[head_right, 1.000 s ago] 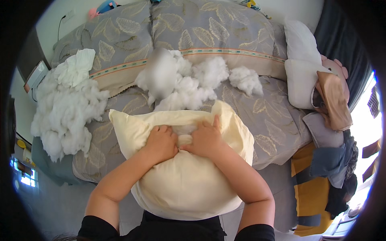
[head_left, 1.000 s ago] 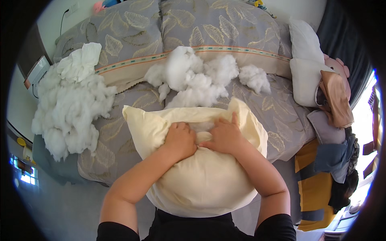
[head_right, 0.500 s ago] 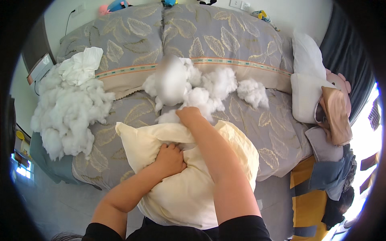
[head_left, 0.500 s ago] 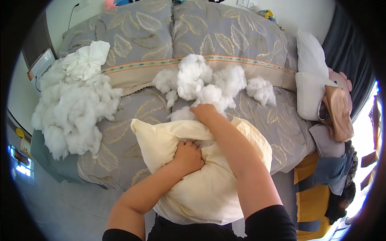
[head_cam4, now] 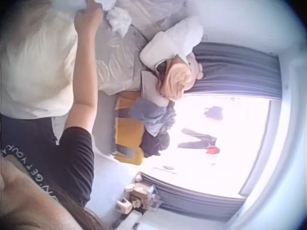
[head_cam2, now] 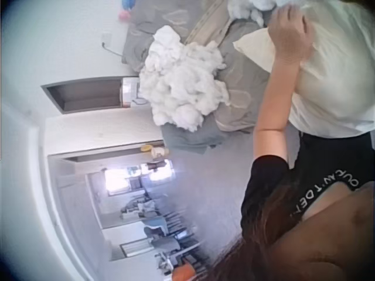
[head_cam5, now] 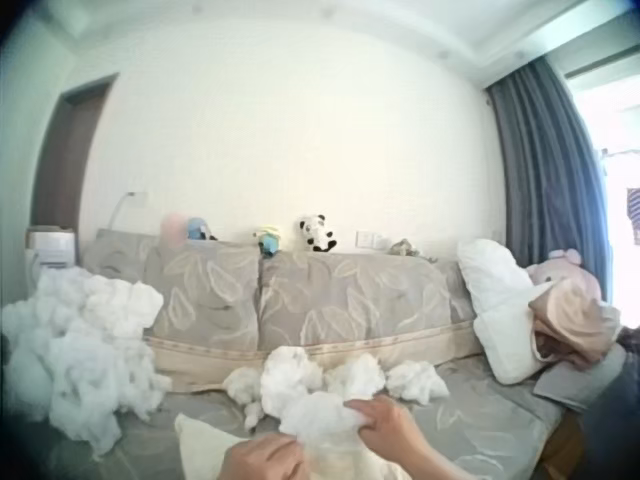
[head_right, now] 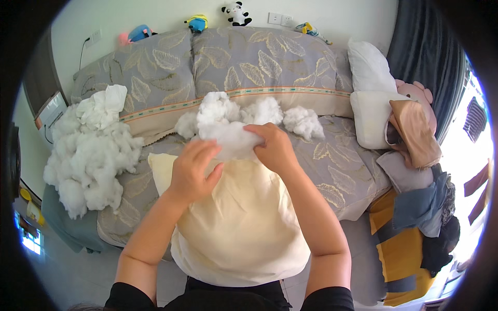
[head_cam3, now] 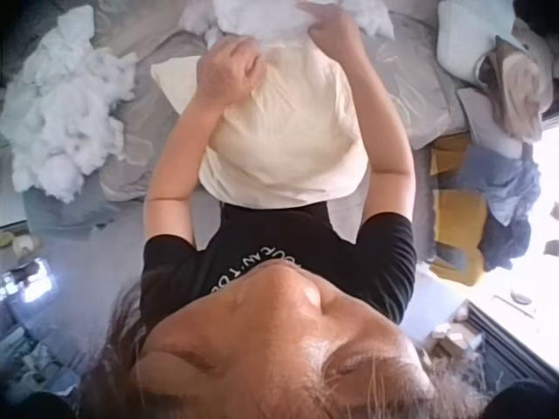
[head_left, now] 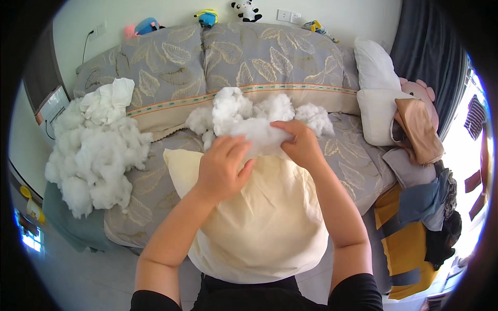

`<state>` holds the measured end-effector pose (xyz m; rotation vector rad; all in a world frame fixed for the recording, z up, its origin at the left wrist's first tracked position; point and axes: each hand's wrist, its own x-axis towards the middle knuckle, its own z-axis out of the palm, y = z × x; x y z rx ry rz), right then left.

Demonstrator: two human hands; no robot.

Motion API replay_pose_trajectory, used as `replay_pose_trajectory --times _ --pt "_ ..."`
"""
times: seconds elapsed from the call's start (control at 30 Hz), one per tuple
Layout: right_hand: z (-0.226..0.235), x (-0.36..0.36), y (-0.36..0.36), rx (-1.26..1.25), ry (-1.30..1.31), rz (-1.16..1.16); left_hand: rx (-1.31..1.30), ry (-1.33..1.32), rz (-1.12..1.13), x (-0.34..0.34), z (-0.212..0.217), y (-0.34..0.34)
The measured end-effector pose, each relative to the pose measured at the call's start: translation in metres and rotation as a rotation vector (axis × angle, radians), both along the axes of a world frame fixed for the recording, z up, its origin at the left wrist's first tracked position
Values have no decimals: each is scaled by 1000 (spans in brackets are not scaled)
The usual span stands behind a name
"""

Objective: The person pulls handfuls of white fiberfill stuffing from a pile on a bed and pushes them into a cream-colored pillowcase by hand, then fluffs and shapes the pillow.

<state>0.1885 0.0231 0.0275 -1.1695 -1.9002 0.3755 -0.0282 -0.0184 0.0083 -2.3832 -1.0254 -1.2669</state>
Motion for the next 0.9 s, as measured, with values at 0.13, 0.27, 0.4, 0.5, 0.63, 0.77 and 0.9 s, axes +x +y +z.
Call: replay_pose_trajectory --times 0.13,0.27,0.4,0.5,0.63,0.77,0.9 --pt "30 -23 -37 -71 198 236 -353 -275 -304 4 16 15" --pt "26 -31 -45 -187 926 364 -1184 -813 -583 7 23 14" --pt "-7 -45 -40 -284 1102 466 -1100 -986 -689 19 14 5" --pt "-12 -52 -43 -327 1139 335 -997 -1030 -678 20 -10 16" --pt "-25 -35 -28 -202 1230 147 -974 -1184 -493 16 -17 16" --pt "-17 -7 -23 29 1369 -62 -786 -1534 -478 6 5 14" --pt "-15 -23 -32 98 853 40 -707 -1267 -394 10 6 18"
